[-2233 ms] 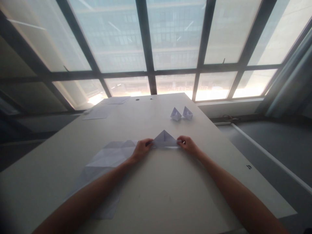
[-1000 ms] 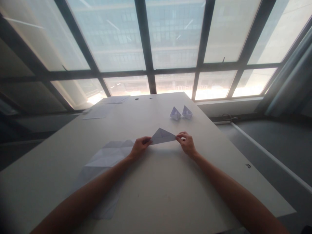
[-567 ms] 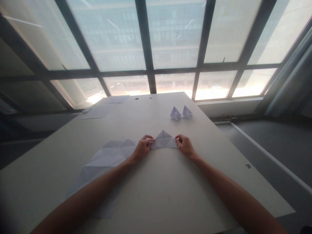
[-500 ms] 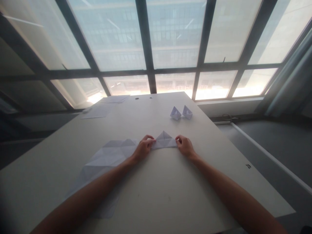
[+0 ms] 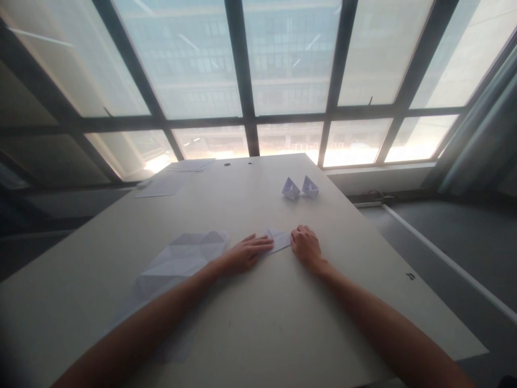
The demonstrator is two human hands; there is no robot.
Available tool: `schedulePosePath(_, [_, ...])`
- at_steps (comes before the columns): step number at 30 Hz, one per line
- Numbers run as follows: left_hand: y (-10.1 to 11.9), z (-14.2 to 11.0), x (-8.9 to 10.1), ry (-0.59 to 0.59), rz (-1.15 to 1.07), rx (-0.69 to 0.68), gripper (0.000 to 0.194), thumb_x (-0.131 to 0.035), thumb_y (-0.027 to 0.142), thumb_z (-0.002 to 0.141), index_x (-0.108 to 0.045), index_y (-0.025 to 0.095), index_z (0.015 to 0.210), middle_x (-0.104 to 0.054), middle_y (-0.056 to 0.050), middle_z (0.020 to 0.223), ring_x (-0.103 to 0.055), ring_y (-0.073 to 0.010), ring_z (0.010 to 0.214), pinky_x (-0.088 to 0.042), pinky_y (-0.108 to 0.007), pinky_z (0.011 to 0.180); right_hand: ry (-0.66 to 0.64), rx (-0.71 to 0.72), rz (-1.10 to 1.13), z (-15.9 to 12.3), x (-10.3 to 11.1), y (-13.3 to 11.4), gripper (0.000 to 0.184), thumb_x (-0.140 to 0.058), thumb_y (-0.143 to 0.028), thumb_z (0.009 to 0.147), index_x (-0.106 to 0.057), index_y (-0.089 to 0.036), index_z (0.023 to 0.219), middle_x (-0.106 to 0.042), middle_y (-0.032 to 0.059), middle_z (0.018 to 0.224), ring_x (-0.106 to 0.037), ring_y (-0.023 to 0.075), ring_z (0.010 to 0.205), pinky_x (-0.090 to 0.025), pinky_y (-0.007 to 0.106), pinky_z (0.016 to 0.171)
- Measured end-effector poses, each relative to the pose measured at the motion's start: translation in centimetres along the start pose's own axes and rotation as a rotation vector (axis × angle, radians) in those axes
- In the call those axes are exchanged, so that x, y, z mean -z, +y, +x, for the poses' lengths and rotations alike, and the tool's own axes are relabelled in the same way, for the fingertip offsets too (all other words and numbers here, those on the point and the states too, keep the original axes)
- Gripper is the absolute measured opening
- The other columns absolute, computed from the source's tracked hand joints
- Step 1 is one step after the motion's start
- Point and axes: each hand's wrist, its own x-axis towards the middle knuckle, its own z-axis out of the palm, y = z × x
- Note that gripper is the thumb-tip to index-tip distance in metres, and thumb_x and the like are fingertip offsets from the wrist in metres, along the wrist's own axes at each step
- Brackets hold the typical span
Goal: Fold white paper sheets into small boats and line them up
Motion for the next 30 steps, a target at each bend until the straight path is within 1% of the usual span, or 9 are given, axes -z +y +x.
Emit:
schedulePosePath(3, [0.5, 0.0, 0.4, 0.026, 0.009, 0.011, 0.036, -0.053, 0.027, 0.092, -0.061, 0.031, 0.128, -0.061, -0.003, 0.134, -0.053, -0.0201, 0.126, -0.028, -0.041, 0.114, -0.015, 0.081, 0.019, -0.4, 0.2, -0.9, 0.02, -0.052, -0.021, 0.095, -0.07, -0.019, 0.088, -0.064, 0.0088, 0.098, -0.056, 0.0216, 0.094, -0.042, 0.031, 0.086])
schedulePosePath(5, [0.8, 0.0, 0.5, 0.061, 0.034, 0.023, 0.032, -0.056, 0.031, 0.092, -0.064, 0.03, 0.124, -0.059, -0.005, 0.135, -0.051, -0.022, 0.127, -0.028, -0.041, 0.114, -0.038, 0.151, 0.067, -0.6, 0.1, -1.4, 0.021, -0.05, -0.022, 0.096, -0.071, -0.02, 0.094, -0.065, 0.0083, 0.103, -0.057, 0.0211, 0.097, -0.042, 0.031, 0.09])
schedulePosePath(7, [0.9, 0.0, 0.3, 0.052, 0.053, 0.02, 0.042, -0.056, 0.032, 0.092, -0.056, 0.028, 0.135, -0.048, -0.007, 0.147, -0.04, -0.0247, 0.138, -0.022, -0.043, 0.118, -0.064, 0.219, 0.133, -0.7, -0.1, -1.7, 0.025, -0.046, -0.022, 0.099, -0.071, -0.02, 0.104, -0.066, 0.0081, 0.11, -0.058, 0.0203, 0.103, -0.042, 0.031, 0.095])
schedulePosePath(9, [0.8, 0.0, 0.0, -0.022, 0.053, -0.002, 0.055, -0.051, 0.032, 0.095, -0.039, 0.027, 0.149, -0.034, -0.007, 0.157, -0.026, -0.0248, 0.147, -0.014, -0.046, 0.121, -0.092, 0.267, 0.189, -0.8, -0.4, -1.9, 0.032, -0.04, -0.023, 0.101, -0.068, -0.02, 0.117, -0.065, 0.009, 0.121, -0.057, 0.02, 0.114, -0.04, 0.032, 0.103])
schedulePosePath(12, [0.5, 0.1, -0.5, -0.135, 0.047, -0.012, 0.06, -0.04, 0.038, 0.101, -0.021, 0.026, 0.156, -0.024, -0.006, 0.162, -0.017, -0.0241, 0.15, -0.008, -0.047, 0.122, -0.175, 0.304, 0.21, -0.8, -1.0, -1.9, 0.043, -0.033, -0.031, 0.103, -0.054, -0.017, 0.139, -0.053, 0.011, 0.144, -0.043, 0.0212, 0.136, -0.029, 0.038, 0.115])
schedulePosePath(16, [0.3, 0.0, -0.8, -0.142, 0.073, 0.017, 0.06, -0.034, 0.045, 0.102, -0.02, 0.026, 0.157, -0.018, -0.006, 0.163, -0.012, -0.025, 0.151, -0.01, -0.046, 0.122, -0.27, 0.217, 0.126, -0.6, -1.4, -1.5, 0.058, -0.025, -0.045, 0.103, -0.035, -0.015, 0.152, -0.031, 0.012, 0.158, -0.024, 0.0246, 0.148, -0.014, 0.051, 0.12])
schedulePosePath(19, [0.4, 0.0, -0.7, -0.151, 0.087, 0.032, 0.061, -0.032, 0.048, 0.102, -0.018, 0.026, 0.157, -0.017, -0.005, 0.163, -0.014, -0.0243, 0.151, -0.011, -0.044, 0.121, -0.273, 0.08, 0.061, -0.2, -1.6, -1.0, 0.062, -0.022, -0.049, 0.103, -0.032, -0.014, 0.153, -0.027, 0.0134, 0.159, -0.02, 0.0263, 0.149, -0.008, 0.056, 0.119])
schedulePosePath(27, [0.1, 0.1, 0.0, -0.102, 0.103, 0.114, 0.051, -0.031, 0.042, 0.103, -0.028, 0.038, 0.153, -0.033, 0.002, 0.158, -0.03, -0.0229, 0.144, -0.025, -0.043, 0.115, -0.245, -0.06, 0.085, 0.3, -1.8, 0.1, 0.06, -0.029, -0.045, 0.102, -0.031, -0.013, 0.153, -0.024, 0.0163, 0.16, -0.017, 0.0277, 0.149, -0.012, 0.058, 0.118])
schedulePosePath(30, [-0.2, 0.0, -0.1, -0.092, 0.14, 0.164, 0.049, -0.032, 0.042, 0.102, -0.031, 0.04, 0.152, -0.034, 0.003, 0.158, -0.033, -0.0259, 0.14, -0.026, -0.047, 0.113, -0.164, 0.074, 0.189, 0.1, -1.1, -0.1, 0.056, -0.036, -0.038, 0.102, -0.035, -0.014, 0.152, -0.028, 0.0151, 0.159, -0.021, 0.0263, 0.148, -0.017, 0.055, 0.118])
